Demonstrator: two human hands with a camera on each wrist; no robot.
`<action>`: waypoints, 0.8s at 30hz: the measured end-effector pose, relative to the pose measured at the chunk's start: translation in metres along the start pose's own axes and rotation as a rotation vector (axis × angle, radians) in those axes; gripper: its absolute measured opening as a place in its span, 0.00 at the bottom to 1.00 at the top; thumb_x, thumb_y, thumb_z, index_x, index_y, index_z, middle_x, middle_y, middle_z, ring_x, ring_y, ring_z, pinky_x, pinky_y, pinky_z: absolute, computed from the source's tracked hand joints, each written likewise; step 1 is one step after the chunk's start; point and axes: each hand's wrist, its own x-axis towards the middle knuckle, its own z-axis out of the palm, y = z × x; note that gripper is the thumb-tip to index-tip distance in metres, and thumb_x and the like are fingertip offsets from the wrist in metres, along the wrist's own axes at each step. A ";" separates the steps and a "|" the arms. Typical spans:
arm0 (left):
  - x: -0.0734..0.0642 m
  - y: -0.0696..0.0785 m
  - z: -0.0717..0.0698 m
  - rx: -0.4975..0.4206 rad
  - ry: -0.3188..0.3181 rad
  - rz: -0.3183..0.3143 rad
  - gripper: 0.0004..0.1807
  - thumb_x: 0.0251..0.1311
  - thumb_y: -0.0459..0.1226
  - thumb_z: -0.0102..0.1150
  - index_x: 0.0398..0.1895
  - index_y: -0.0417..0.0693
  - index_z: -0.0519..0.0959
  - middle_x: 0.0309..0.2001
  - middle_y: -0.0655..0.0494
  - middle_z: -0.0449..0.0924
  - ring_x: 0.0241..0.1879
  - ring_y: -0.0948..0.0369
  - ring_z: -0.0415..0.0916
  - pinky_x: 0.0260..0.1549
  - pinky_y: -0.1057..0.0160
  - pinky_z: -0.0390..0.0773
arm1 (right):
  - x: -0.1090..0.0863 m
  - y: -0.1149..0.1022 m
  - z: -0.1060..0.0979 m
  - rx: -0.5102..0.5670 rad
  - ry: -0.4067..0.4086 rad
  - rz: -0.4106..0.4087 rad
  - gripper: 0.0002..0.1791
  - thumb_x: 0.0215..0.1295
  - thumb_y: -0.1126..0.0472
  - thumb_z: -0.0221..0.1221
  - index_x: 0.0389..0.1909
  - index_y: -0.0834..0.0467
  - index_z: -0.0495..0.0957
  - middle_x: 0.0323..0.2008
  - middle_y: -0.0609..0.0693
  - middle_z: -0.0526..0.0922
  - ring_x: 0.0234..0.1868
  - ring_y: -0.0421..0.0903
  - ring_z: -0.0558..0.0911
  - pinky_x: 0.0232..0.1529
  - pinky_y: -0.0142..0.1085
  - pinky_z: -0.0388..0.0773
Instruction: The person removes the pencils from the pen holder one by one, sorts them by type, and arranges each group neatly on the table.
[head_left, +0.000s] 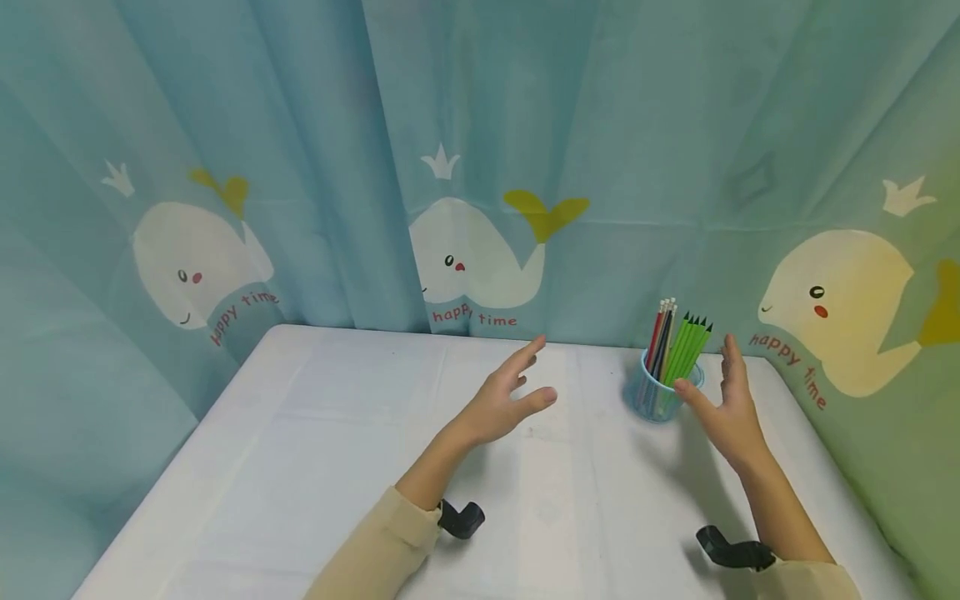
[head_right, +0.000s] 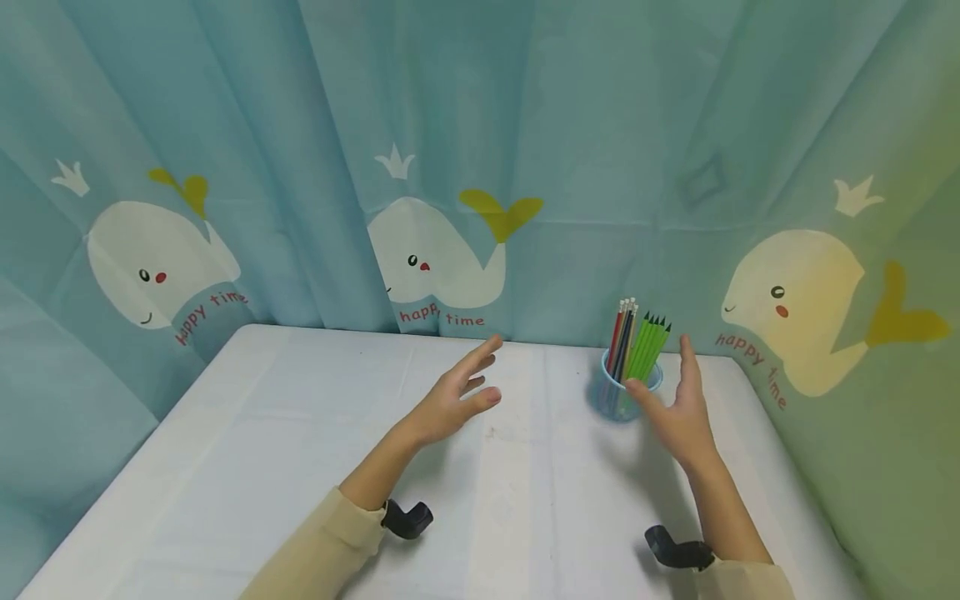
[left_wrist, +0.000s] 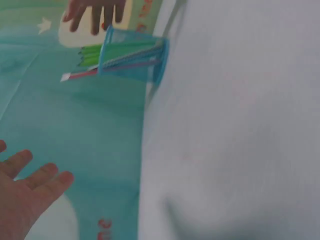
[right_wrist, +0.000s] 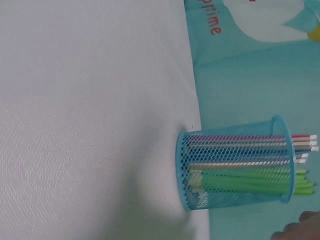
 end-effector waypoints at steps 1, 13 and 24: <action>0.003 -0.001 0.004 -0.027 -0.011 -0.005 0.51 0.60 0.72 0.46 0.81 0.59 0.46 0.80 0.62 0.46 0.77 0.58 0.51 0.72 0.47 0.60 | 0.001 0.003 0.000 0.044 -0.012 0.013 0.53 0.72 0.55 0.58 0.79 0.41 0.25 0.80 0.55 0.28 0.79 0.59 0.30 0.75 0.59 0.29; 0.041 -0.015 0.042 -0.142 -0.067 -0.140 0.46 0.65 0.65 0.50 0.80 0.65 0.46 0.79 0.62 0.51 0.76 0.55 0.56 0.68 0.55 0.67 | 0.008 0.025 0.001 0.361 -0.087 0.176 0.52 0.75 0.61 0.53 0.77 0.41 0.20 0.78 0.64 0.26 0.77 0.65 0.31 0.78 0.48 0.32; 0.066 -0.026 0.075 -0.217 -0.065 -0.238 0.44 0.67 0.61 0.51 0.81 0.58 0.48 0.79 0.59 0.52 0.76 0.49 0.54 0.69 0.54 0.65 | 0.008 0.033 0.010 0.340 -0.127 0.229 0.51 0.73 0.65 0.54 0.80 0.44 0.28 0.79 0.66 0.39 0.79 0.62 0.42 0.72 0.24 0.53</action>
